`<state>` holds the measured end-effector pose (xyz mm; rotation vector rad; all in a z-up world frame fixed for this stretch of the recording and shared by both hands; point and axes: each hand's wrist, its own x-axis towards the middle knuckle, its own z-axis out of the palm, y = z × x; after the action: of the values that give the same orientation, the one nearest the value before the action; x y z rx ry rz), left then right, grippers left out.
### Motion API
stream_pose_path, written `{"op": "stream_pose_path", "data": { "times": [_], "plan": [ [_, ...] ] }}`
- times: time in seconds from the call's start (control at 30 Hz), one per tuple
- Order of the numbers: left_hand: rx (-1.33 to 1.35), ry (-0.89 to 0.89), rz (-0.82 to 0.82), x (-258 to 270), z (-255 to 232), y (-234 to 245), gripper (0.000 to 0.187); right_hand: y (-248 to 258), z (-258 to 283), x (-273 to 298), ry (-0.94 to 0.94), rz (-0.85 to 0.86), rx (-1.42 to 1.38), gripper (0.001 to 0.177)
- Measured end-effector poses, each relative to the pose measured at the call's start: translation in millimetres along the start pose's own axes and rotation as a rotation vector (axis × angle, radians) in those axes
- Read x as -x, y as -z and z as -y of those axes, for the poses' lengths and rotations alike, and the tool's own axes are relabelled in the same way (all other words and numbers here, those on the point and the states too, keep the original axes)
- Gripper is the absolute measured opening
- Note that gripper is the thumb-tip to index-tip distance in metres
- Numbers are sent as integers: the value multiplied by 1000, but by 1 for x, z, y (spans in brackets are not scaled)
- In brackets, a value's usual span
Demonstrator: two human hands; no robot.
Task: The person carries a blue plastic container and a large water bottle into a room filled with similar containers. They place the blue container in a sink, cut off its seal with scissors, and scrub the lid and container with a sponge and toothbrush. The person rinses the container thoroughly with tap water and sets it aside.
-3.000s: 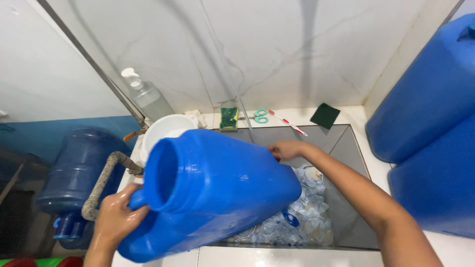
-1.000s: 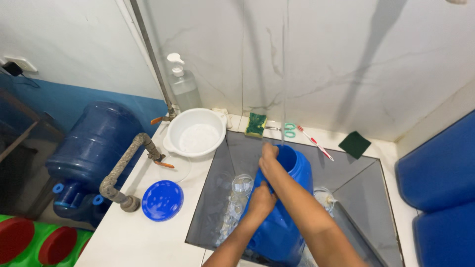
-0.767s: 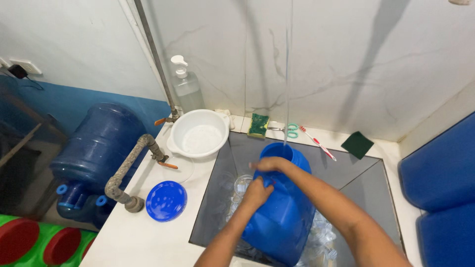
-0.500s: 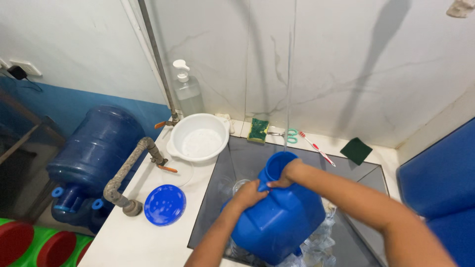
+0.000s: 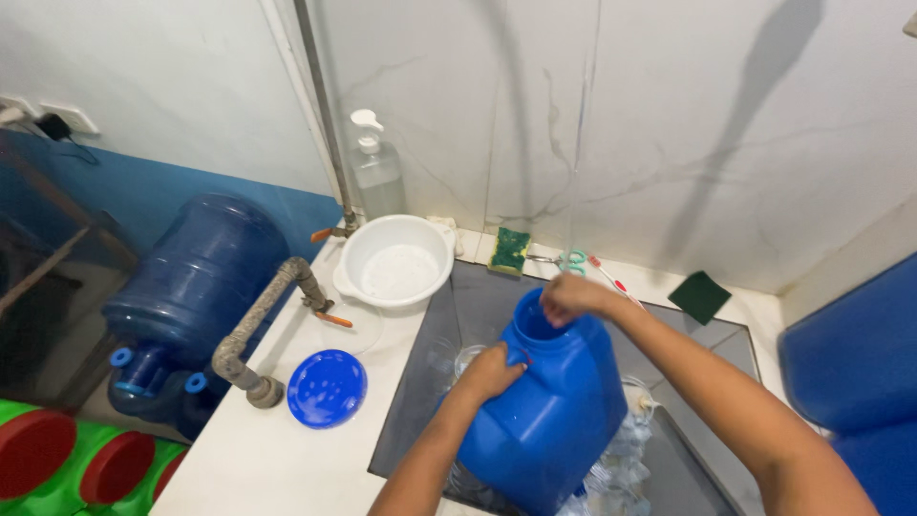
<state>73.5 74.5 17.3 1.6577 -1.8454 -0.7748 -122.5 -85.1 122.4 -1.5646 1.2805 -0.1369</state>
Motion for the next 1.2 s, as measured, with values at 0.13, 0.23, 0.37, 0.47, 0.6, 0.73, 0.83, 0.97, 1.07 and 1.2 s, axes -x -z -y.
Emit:
{"op": "stream_pose_path", "data": {
  "times": [0.13, 0.23, 0.37, 0.47, 0.6, 0.73, 0.83, 0.97, 1.07, 1.2],
  "plan": [
    [38, 169, -4, -4, -22, 12, 62, 32, -3, -29, -35, -163, -208, 22],
    [-41, 77, 20, -15, -24, 23, 57, 34, 7, -29, -34, -89, -234, 23],
    [-209, -242, -104, -50, -11, 13, 45, 30, 25, -18, -43, -119, -265, 26],
    [-325, -274, -211, -66, -23, -9, 48, 30, 34, -13, 36, -159, -186, 26],
    [-373, -430, -73, -68, -42, 10, 58, 28, 27, -21, 59, -180, -257, 15],
    [-367, -191, 118, -52, -47, 16, 56, 25, 4, -18, 276, -298, 281, 22],
    [-156, -20, -55, -42, -26, -23, 49, -16, -20, 12, 359, -115, 908, 50],
    [211, 149, -203, -47, -13, -105, 41, -60, -47, 67, 736, -313, 1108, 76],
    [919, 238, 134, -29, 13, -118, 38, -55, -54, 98, 1002, -595, 942, 70],
    [999, 512, -58, 39, 79, -69, 29, -57, -34, 129, 1035, -662, 889, 65]
  ]
}}
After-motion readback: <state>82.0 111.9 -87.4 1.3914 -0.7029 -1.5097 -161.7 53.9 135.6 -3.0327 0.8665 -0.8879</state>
